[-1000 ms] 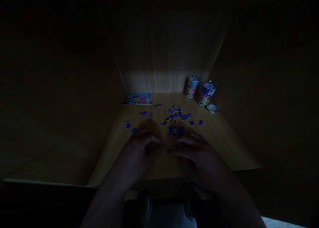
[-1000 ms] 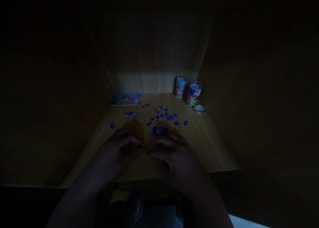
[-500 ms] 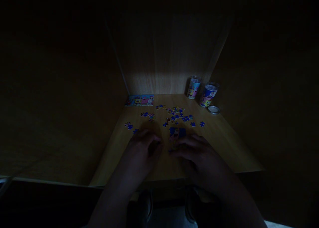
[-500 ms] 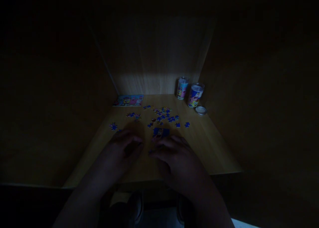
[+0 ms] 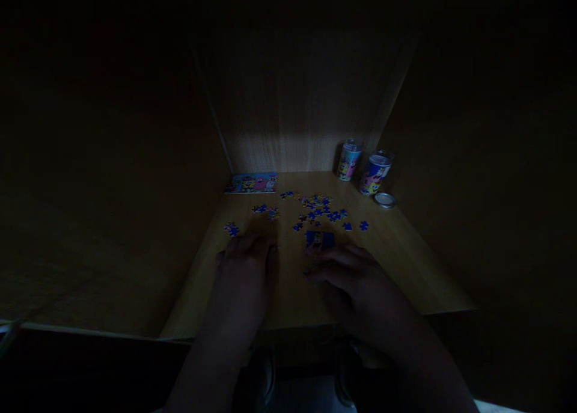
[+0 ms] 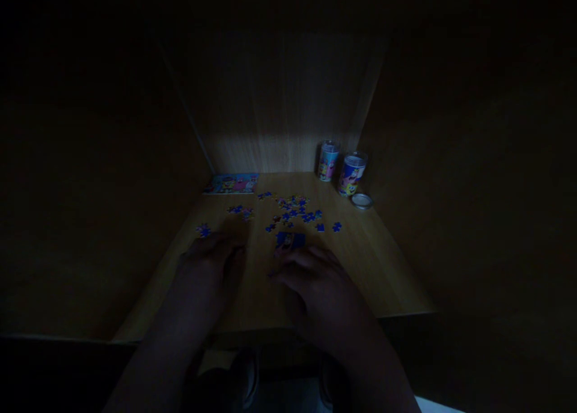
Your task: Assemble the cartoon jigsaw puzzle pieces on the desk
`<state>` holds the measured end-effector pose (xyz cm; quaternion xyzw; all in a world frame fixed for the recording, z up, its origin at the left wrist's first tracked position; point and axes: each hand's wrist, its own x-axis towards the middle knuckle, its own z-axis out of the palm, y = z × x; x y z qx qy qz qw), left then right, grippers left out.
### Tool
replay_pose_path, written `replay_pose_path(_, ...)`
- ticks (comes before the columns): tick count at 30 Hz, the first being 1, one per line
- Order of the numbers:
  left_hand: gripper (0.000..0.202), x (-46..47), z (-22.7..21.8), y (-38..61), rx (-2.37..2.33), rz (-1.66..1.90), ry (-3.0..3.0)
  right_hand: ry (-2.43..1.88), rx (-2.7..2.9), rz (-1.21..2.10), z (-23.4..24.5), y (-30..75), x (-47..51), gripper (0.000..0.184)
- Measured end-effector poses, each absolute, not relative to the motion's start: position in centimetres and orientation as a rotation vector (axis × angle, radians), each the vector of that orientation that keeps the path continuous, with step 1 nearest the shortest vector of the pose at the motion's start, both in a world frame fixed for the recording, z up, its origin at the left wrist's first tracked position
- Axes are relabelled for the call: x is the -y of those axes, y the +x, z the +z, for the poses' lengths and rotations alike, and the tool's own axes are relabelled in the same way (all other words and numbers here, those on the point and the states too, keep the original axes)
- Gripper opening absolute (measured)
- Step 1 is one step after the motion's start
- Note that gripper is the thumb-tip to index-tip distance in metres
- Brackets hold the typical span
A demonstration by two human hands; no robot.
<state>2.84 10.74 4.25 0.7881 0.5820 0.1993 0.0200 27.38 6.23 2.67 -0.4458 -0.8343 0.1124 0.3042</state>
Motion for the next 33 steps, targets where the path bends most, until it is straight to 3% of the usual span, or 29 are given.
replay_pose_path(11,0.049,-10.8,4.4,0.6,-2.093,0.266,2.577,-1.178,2.199,0.3,2.6,27.4,-6.3,0.037)
replay_pose_path(17,0.068,-13.6,3.2,-0.7,-1.821,0.348,2.651,-1.142,2.177,0.332,2.9,27.2,-6.4,0.039)
replay_pose_path(26,0.063,-15.1,6.0,1.7,-1.891,0.138,2.489,-1.151,2.171,0.343,2.8,27.2,-6.5,0.038)
replay_pose_path(33,0.067,-10.4,5.8,1.0,-1.674,0.401,2.436,-1.125,2.167,0.324,2.6,27.3,-6.6,0.037)
